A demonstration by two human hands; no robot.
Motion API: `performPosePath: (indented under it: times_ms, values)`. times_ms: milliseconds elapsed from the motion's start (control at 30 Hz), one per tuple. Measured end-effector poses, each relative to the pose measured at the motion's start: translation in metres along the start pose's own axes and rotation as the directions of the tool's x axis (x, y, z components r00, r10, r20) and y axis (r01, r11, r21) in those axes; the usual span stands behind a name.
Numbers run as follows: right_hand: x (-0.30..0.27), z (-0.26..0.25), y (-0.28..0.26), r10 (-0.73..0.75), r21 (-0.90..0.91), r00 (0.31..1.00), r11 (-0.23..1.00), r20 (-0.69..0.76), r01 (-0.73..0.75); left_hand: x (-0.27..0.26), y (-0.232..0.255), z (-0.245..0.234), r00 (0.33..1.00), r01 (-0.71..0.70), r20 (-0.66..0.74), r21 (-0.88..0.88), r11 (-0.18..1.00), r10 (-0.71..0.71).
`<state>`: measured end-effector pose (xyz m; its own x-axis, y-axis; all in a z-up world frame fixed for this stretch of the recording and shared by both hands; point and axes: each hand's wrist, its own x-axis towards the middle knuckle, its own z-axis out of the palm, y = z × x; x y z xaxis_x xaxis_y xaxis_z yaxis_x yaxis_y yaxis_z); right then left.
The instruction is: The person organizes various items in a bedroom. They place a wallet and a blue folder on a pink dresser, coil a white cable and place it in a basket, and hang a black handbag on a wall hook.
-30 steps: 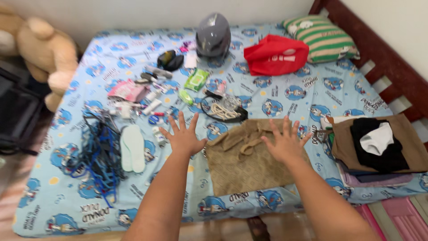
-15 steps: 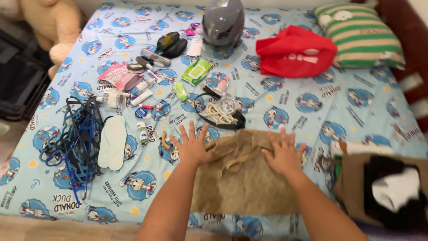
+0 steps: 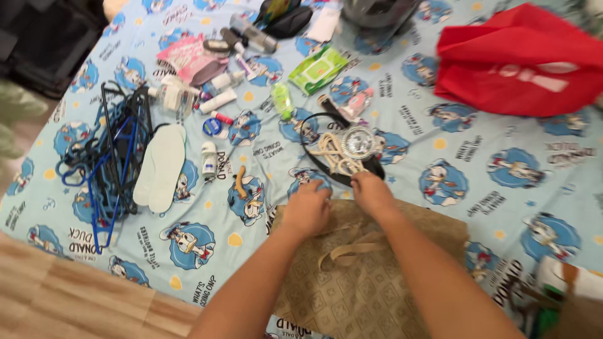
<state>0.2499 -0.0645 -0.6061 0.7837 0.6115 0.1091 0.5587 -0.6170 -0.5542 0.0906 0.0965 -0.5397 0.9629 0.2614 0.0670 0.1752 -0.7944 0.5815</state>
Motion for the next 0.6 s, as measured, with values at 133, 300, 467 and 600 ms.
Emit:
performPosePath:
  times_ms: [133, 300, 467, 600]
  values:
    - [0.027, 0.020, 0.013, 0.152, -0.051, 0.988, 0.987, 0.028, -0.151, -0.025, -0.008, 0.015, 0.997, -0.025, -0.069, -0.045, 0.999, 0.022]
    - [0.045, 0.031, -0.003, 0.366, -0.205, 0.927, 0.916, 0.079, -0.344, -0.055, -0.007, 0.009, 0.985, 0.172, 0.037, -0.168, 0.971, -0.169]
    - [0.047, 0.051, -0.021, 0.464, -0.321, 0.883, 0.848, 0.068, -0.421, -0.059, -0.007, 0.004, 0.978, 0.201, -0.013, -0.188, 0.961, -0.207]
    - [0.043, 0.073, -0.006, 0.298, -0.330, 0.953, 0.906, 0.051, -0.266, -0.052, -0.012, 0.004, 0.979, 0.151, -0.112, -0.175, 0.973, -0.171]
